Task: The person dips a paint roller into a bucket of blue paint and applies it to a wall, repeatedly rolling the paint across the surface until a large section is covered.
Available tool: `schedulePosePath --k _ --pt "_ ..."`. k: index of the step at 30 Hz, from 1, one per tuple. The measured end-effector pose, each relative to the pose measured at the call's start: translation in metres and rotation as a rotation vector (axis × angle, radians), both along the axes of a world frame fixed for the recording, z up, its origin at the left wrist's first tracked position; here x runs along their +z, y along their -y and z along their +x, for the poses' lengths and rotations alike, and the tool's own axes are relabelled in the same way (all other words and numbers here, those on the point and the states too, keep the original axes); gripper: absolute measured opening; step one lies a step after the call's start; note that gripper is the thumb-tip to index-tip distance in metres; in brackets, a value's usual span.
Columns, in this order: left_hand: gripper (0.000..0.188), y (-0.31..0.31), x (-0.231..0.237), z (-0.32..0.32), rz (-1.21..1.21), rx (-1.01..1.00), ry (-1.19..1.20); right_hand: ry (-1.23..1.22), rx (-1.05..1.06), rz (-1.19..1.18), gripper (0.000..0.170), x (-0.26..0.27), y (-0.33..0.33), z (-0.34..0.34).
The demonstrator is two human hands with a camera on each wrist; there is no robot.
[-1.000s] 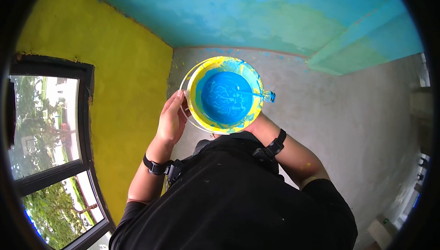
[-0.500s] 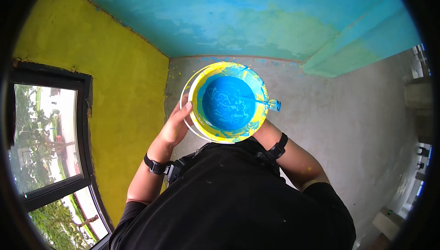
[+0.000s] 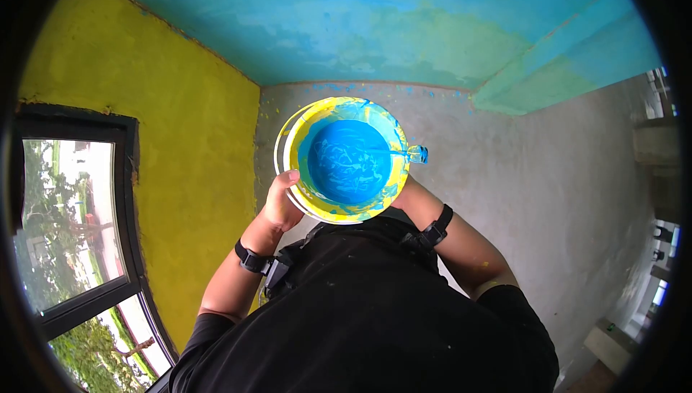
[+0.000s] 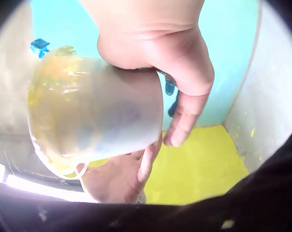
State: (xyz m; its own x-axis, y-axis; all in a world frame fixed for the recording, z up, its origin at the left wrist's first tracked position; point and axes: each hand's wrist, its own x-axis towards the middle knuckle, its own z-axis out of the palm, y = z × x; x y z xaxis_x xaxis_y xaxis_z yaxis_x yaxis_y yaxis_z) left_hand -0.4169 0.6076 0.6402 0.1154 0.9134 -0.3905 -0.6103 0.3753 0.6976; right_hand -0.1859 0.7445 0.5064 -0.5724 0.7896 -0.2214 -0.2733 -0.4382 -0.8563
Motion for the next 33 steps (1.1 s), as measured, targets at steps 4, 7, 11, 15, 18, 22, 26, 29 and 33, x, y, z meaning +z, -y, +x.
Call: schedulePosePath --k 4,7,11,15,18,22,26,29,33 --pt "0.07 -0.03 0.018 -0.003 0.012 0.044 -0.052 0.098 -0.028 0.071 0.065 0.023 -0.05 0.003" --pt "0.057 -0.027 0.024 0.011 0.033 0.195 -0.041 0.303 -0.164 -0.05 0.058 0.146 -0.069 0.052" --pt "0.063 -0.027 0.016 0.013 0.09 0.191 -0.212 0.725 0.152 0.488 0.044 0.227 -0.061 0.061" --pt "0.062 -0.028 0.024 0.016 0.099 0.228 -0.277 0.901 0.198 0.926 0.031 0.26 -0.041 0.033" --pt "0.06 -0.03 0.031 0.014 0.135 0.193 -0.364 0.918 0.29 1.21 0.018 0.266 -0.04 0.017" --pt "0.059 -0.029 0.019 0.007 0.077 0.17 -0.38 1.025 0.478 1.453 0.013 0.25 -0.035 -0.007" --pt "0.065 -0.03 0.021 0.014 0.0 0.251 -0.268 0.876 0.473 1.535 0.015 0.254 -0.037 -0.006" --pt "0.071 -0.03 0.019 0.014 0.105 0.262 -0.307 0.85 0.439 1.372 0.017 0.272 -0.033 -0.002" --pt "0.078 -0.026 0.016 0.016 0.114 0.266 -0.318 0.867 0.387 1.438 0.018 0.279 -0.031 0.013"
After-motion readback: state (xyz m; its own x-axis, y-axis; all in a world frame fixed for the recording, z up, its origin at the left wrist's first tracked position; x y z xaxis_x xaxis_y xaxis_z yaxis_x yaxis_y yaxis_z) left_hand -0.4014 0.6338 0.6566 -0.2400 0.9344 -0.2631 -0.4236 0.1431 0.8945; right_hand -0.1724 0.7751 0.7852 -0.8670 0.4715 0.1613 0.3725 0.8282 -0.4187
